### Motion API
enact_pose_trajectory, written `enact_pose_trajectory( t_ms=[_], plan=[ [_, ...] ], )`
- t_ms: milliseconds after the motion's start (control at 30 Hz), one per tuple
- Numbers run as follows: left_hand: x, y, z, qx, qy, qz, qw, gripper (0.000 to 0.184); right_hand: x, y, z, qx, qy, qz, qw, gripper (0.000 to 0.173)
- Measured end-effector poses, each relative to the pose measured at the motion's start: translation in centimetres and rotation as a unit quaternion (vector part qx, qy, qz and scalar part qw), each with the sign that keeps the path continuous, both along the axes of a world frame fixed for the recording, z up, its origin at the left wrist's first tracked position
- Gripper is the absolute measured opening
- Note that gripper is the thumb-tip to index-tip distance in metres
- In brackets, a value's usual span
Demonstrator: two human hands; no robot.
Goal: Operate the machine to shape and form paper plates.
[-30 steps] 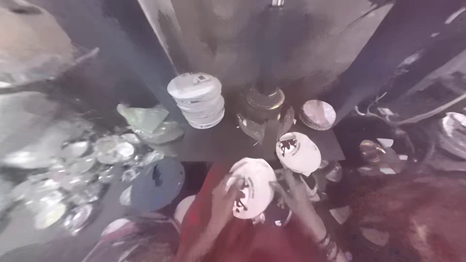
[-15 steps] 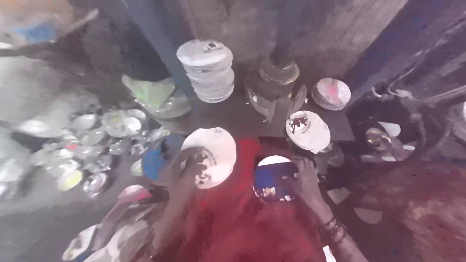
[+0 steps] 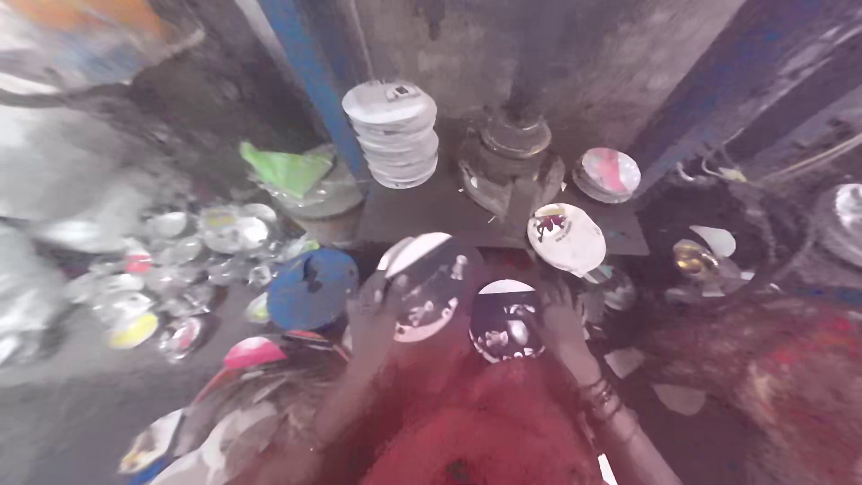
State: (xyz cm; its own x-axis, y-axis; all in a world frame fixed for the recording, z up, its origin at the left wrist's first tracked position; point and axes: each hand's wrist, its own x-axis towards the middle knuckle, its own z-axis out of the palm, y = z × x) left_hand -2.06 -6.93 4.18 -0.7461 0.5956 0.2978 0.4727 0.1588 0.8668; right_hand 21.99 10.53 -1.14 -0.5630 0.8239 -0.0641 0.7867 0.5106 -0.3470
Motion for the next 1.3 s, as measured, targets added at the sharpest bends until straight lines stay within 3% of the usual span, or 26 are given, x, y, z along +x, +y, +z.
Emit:
enact_pose_trajectory(
  t_ms=[67,133,233,300,400,467,533,600,733,833,900,1000,1033,1100,1200,1300],
  plan=[
    [-1.8,-0.4,-0.1,0.043,0.025,0.026,0.998,0.026,0.5,0.0,-0.6,0.046,0.081,0.007,0.996,0.066],
    [-2.6,-0.6,-0.4,0.08,0.022,0.011,0.997,0.024,0.7,-0.5,0.2,0.021,0.19,0.021,0.981,0.052],
    [-1.2,-0.2,-0.5,0.039,-0.074,-0.06,0.995,0.024,0.5,-1.5,1.3,-0.066,0.333,0.07,0.938,0.044],
    [0.5,0.4,-1.4,-0.003,-0.075,-0.139,0.988,0.026,-0.5,-2.6,2.0,-0.109,0.393,0.071,0.91,0.047],
    [2.5,1.0,-1.9,-0.066,-0.046,-0.185,0.979,0.035,-1.7,-2.8,2.2,-0.039,0.312,0.052,0.948,0.052],
    [2.9,1.1,-1.1,-0.057,-0.038,-0.139,0.988,0.033,-1.6,-2.3,1.8,0.042,0.168,0.017,0.985,0.061],
    [1.7,0.9,-0.9,-0.012,-0.005,-0.064,0.998,0.028,-0.9,-1.4,0.8,0.04,0.033,0.0,0.999,0.076],
    [-0.3,0.2,-0.6,0.008,0.018,-0.011,1.0,0.029,-0.2,-0.6,-0.3,0.033,-0.005,-0.011,0.999,0.072],
    [-3.0,-0.9,-0.3,0.043,0.005,0.005,0.999,0.025,0.5,-1.0,0.9,0.009,0.227,0.018,0.974,0.045],
    [-1.3,-0.7,0.1,0.04,-0.159,-0.049,0.985,0.019,0.1,-1.9,1.8,-0.164,0.476,0.038,0.863,0.035],
    [0.7,-0.1,-1.3,0.062,-0.215,-0.123,0.967,0.025,-1.3,-3.2,2.1,-0.189,0.552,-0.008,0.812,0.033],
    [4.4,1.1,-2.7,0.075,-0.215,-0.231,0.946,0.065,-2.8,-4.9,1.0,-0.15,0.522,0.009,0.84,0.048],
    [4.9,1.4,-2.7,0.065,-0.219,-0.259,0.938,0.07,-2.9,-5.3,0.7,-0.148,0.507,0.022,0.849,0.054],
    [4.5,1.4,-3.1,0.043,-0.235,-0.307,0.921,0.062,-2.1,-5.3,0.4,-0.184,0.479,0.039,0.858,0.053],
    [3.3,1.3,-3.2,-0.009,-0.266,-0.375,0.888,0.041,-0.7,-5.2,0.1,-0.215,0.462,0.087,0.856,0.033],
    [4.3,1.4,-3.1,-0.04,-0.232,-0.391,0.89,0.06,-0.7,-5.7,0.4,-0.222,0.414,0.089,0.878,0.048]
  ],
)
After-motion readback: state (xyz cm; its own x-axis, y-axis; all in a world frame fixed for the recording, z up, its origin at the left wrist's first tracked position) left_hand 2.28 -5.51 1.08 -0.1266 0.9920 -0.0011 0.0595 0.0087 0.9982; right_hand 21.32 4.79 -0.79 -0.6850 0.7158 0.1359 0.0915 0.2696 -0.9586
